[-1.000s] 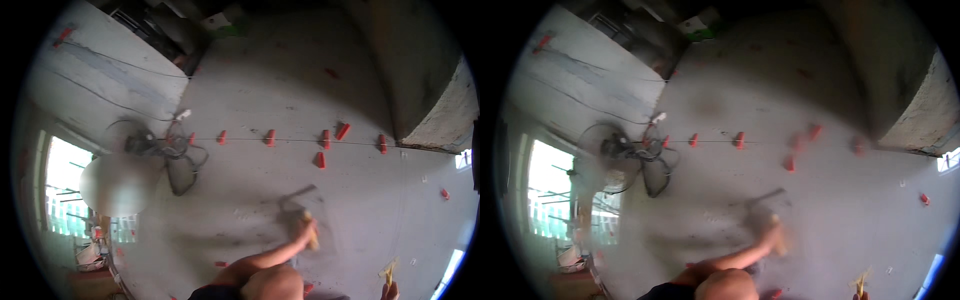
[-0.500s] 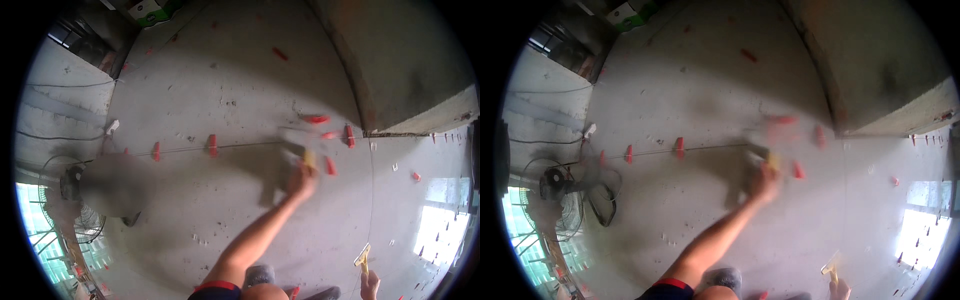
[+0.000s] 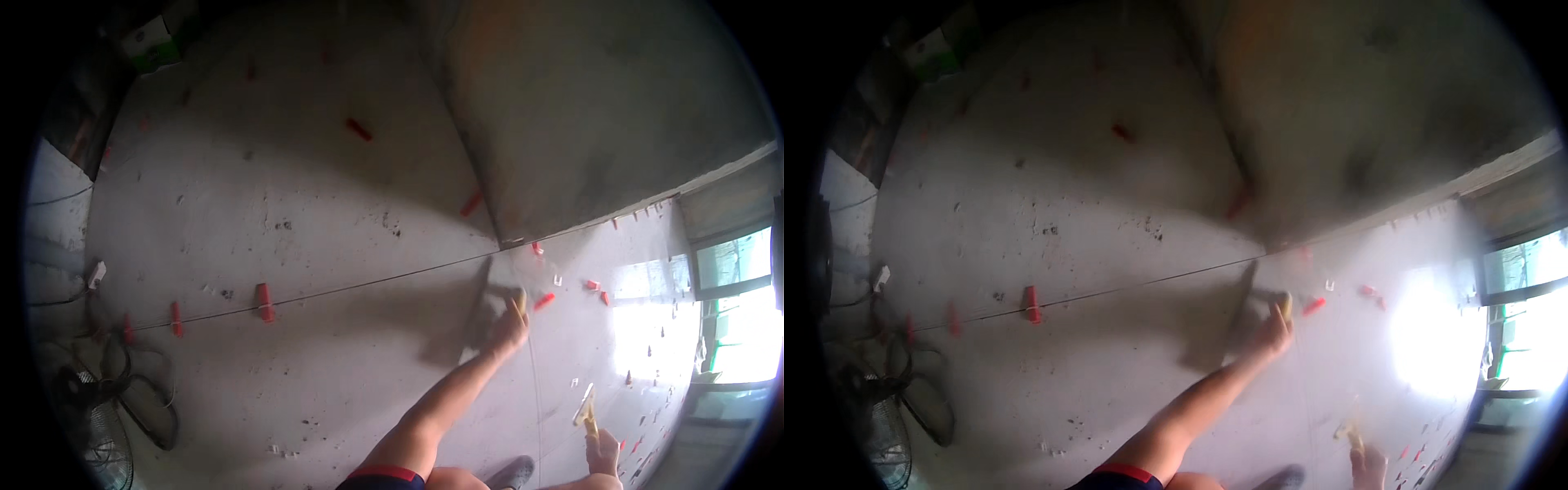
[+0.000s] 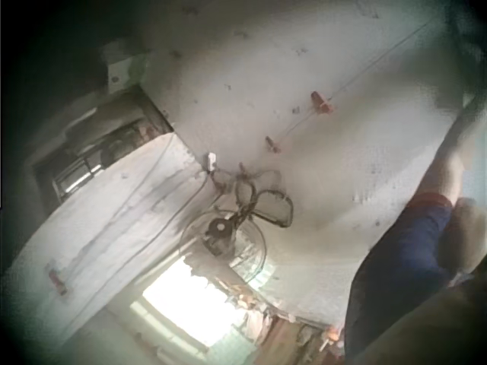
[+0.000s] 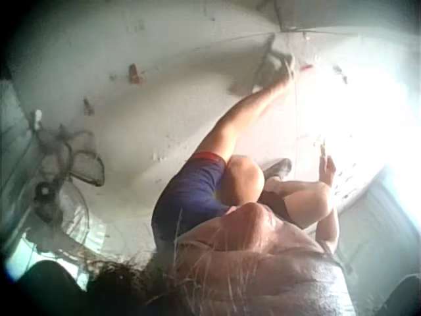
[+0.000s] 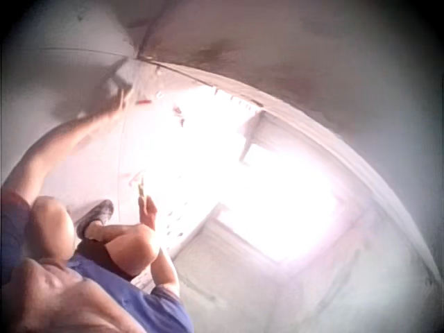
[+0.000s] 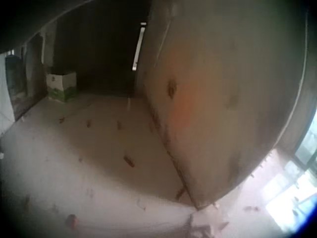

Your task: The person applies grout to the gaps between floor tiles using a float and clears the grout lines using a scraper while moving across the floor.

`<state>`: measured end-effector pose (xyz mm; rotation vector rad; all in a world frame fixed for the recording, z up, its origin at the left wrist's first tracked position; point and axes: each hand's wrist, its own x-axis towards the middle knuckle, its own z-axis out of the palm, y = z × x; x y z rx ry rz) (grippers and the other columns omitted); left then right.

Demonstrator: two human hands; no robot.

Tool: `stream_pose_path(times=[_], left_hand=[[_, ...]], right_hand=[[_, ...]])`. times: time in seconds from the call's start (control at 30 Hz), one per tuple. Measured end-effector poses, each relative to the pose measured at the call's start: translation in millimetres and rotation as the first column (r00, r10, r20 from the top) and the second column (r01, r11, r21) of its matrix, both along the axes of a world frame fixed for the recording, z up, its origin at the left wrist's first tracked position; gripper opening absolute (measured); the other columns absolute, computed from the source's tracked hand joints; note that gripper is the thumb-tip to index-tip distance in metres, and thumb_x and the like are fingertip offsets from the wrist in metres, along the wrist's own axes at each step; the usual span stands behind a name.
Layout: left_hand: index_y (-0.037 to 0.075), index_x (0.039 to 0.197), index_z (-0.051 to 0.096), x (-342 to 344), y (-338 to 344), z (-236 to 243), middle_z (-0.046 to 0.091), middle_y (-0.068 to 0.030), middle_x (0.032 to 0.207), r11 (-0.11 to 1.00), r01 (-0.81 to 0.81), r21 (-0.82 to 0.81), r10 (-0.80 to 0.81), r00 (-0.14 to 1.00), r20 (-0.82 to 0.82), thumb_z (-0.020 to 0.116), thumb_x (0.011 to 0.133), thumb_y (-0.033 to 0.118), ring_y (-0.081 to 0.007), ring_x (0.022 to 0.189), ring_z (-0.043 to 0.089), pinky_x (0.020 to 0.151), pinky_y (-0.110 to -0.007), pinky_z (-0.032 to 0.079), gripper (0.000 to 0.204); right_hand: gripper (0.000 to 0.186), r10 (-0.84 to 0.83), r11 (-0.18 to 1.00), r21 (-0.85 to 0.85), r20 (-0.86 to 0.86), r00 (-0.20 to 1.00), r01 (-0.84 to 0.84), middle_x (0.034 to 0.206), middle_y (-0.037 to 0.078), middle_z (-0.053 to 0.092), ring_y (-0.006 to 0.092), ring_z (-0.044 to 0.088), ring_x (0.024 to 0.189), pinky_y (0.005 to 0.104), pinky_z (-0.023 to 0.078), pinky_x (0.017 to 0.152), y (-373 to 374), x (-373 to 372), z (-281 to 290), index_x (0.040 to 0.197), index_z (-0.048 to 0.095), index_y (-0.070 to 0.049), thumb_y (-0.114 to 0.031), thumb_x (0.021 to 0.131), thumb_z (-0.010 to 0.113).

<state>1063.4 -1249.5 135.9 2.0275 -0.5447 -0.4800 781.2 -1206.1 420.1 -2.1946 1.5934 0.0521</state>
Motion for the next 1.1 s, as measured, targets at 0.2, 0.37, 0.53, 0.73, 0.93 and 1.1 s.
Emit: stream_pose_path(times=[0.2, 0.37, 0.53, 0.73, 0.93, 1.1], left_hand=[[-0.004, 0.121, 0.035, -27, 98, 67, 0.063, -0.0283, 0.086, 0.983, 0.091, -0.160, -0.156, 0.872, -0.465, 0.056, 0.096, 0.040, -0.0459, 0.071, 0.063, 0.062, -0.052, 0.052, 0.055], [0.001, 0.098, 0.044, 41, 157, 39, 0.057, -0.0141, 0.069, 0.971, -0.231, -0.066, 0.112, 0.679, -0.726, 0.057, 0.094, 0.033, -0.0250, 0.062, 0.062, 0.054, -0.040, 0.049, 0.035], [0.005, 0.090, 0.048, 101, 166, 36, 0.053, -0.0051, 0.067, 0.485, -0.869, 0.094, 0.288, 0.057, -0.956, 0.059, 0.091, 0.024, -0.0162, 0.060, 0.057, 0.053, -0.034, 0.048, 0.023], [0.013, 0.083, 0.046, 195, 305, -25, 0.047, -0.0012, 0.068, -0.024, -0.984, -0.174, 0.507, 0.138, -0.851, 0.058, 0.094, 0.026, -0.0168, 0.059, 0.056, 0.048, -0.035, 0.049, 0.020], [0.013, 0.094, 0.041, 188, 439, 8, 0.045, -0.0030, 0.071, -0.108, -0.990, 0.086, 0.619, -0.135, -0.774, 0.055, 0.096, 0.029, -0.0171, 0.056, 0.048, 0.053, -0.039, 0.046, 0.021], [0.012, 0.102, 0.045, 163, 413, -17, 0.047, -0.0064, 0.078, -0.017, -0.993, 0.116, 0.582, -0.104, -0.807, 0.056, 0.096, 0.049, -0.0210, 0.059, 0.051, 0.049, -0.041, 0.045, 0.039]], right_hand=[[0.029, 0.067, 0.997, -0.038, 0.001, 0.998, -0.067, 0.056, 0.007, 0.052, 0.0147, 0.050, 0.050, 0.0356, 0.039, 0.048, 18, 25, 38, 0.072, 0.060, 0.001, -0.025, 0.087, 0.060], [0.054, -0.314, 0.837, 0.516, 0.182, 0.932, 0.182, 0.067, -0.004, 0.049, 0.0094, 0.042, 0.055, 0.0266, 0.036, 0.052, 25, 49, 6, 0.137, 0.056, -0.004, -0.042, 0.100, 0.056], [0.057, -0.106, 0.830, 0.533, 0.443, 0.890, -0.167, 0.067, -0.005, 0.047, 0.0038, 0.036, 0.050, 0.0201, 0.027, 0.046, 0, 108, -56, 0.144, 0.048, -0.006, -0.043, 0.102, 0.052], [0.068, 0.045, 0.823, 0.507, 0.395, 0.918, -0.258, 0.076, 0.001, 0.054, 0.0057, 0.037, 0.048, 0.0209, 0.030, 0.041, -95, 107, -77, 0.148, 0.042, -0.006, -0.053, 0.099, 0.052], [0.035, -0.073, 0.784, 0.598, 0.355, 0.932, -0.166, 0.060, -0.004, 0.045, 0.0053, 0.037, 0.046, 0.0231, 0.029, 0.040, -106, 162, -135, 0.099, 0.061, -0.004, -0.039, 0.101, 0.056], [0.033, 0.552, 0.646, 0.441, 0.292, 0.781, -0.623, 0.067, -0.003, 0.047, 0.0078, 0.039, 0.056, 0.0265, 0.030, 0.048, -79, 260, -153, 0.094, 0.065, -0.004, -0.033, 0.102, 0.054]])
